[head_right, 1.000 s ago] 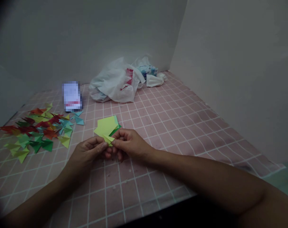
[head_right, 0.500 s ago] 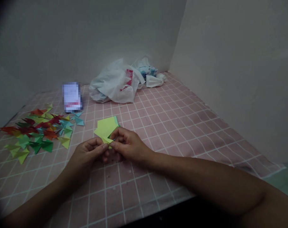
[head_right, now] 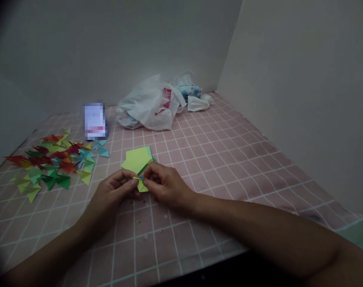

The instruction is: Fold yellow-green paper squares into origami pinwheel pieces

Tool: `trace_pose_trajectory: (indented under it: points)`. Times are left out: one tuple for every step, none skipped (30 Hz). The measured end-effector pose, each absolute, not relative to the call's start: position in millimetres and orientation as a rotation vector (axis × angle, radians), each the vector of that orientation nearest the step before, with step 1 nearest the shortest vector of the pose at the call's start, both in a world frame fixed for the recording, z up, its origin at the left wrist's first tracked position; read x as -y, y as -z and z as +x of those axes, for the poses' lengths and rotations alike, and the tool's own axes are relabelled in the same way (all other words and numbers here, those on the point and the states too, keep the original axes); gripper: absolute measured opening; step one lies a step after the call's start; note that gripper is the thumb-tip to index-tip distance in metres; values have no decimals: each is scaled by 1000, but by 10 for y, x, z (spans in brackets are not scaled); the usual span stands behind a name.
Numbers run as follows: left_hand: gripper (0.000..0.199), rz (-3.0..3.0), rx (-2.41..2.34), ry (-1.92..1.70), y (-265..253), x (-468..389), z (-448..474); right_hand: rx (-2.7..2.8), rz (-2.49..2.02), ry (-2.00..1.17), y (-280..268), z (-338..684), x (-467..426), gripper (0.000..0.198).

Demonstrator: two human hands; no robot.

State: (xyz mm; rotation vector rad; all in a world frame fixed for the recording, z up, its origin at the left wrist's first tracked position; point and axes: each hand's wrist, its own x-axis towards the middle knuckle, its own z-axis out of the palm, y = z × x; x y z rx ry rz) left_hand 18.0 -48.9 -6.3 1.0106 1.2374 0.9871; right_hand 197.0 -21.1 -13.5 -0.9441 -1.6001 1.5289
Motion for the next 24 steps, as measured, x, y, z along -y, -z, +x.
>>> trace_pose_trajectory:
  points:
    - [19,1014,-1240,-984,62,492,178,1637,-944,-1480,133,1973,212,9]
    - [18,1016,-1243,-983,58,497,176,1673,-941,-1434,131,1976,213,9]
    - [18,1016,-1244,-983,52,502,175,1706,-939,-1390,128,1979,214,8]
    - [18,1013,-1242,-984,43,506,175,1736,-933,-1345,126,1982,215,7]
    - [19,1006,-1241,-986,34,510,176,1766,-921,-1303,124,1985,217,7]
    - [19,999,-1240,-986,24,512,178,1796,-908,-1263,123,1988,219,8]
    - [19,990,-1239,-986,17,513,180,1822,-895,-1224,125,1990,221,8]
    - [19,980,-1236,-985,12,512,181,1846,-883,-1188,127,1993,223,9]
    - [19,969,-1230,-986,10,511,182,1867,-876,-1158,132,1995,225,9]
    - [19,958,-1222,-988,11,510,182,1882,-873,-1134,138,1998,226,10]
    - [18,947,-1214,-990,15,509,182,1891,-872,-1114,145,2000,226,10]
    - [18,934,-1205,-995,20,508,181,1897,-868,-1100,152,2002,226,10]
    - [18,917,-1197,-1001,26,507,180,1902,-860,-1089,157,2003,225,10]
    - [18,900,-1191,-1007,32,506,179,1909,-848,-1080,161,2003,223,10]
    - [17,883,-1186,-1012,37,505,179,1917,-832,-1072,162,2003,221,11]
    - [17,866,-1183,-1017,41,504,180,1923,-816,-1064,160,2003,218,11]
    - [17,852,-1180,-1020,43,503,180,1928,-805,-1059,156,2002,216,12]
    - [16,840,-1178,-1025,45,502,181,1934,-801,-1057,150,2002,215,12]
    - [16,832,-1178,-1030,46,502,182,1938,-801,-1056,144,2002,214,12]
    - [16,825,-1178,-1033,46,502,183,1942,-804,-1061,137,2003,213,12]
    - [16,821,-1177,-1038,46,502,185,1944,-808,-1070,131,2004,213,12]
    - [16,820,-1173,-1041,46,503,186,1943,-810,-1080,127,2005,213,12]
    - [16,820,-1167,-1045,46,504,188,1940,-808,-1090,123,2007,214,12]
    - [16,821,-1160,-1050,47,506,189,1933,-806,-1098,120,2008,215,12]
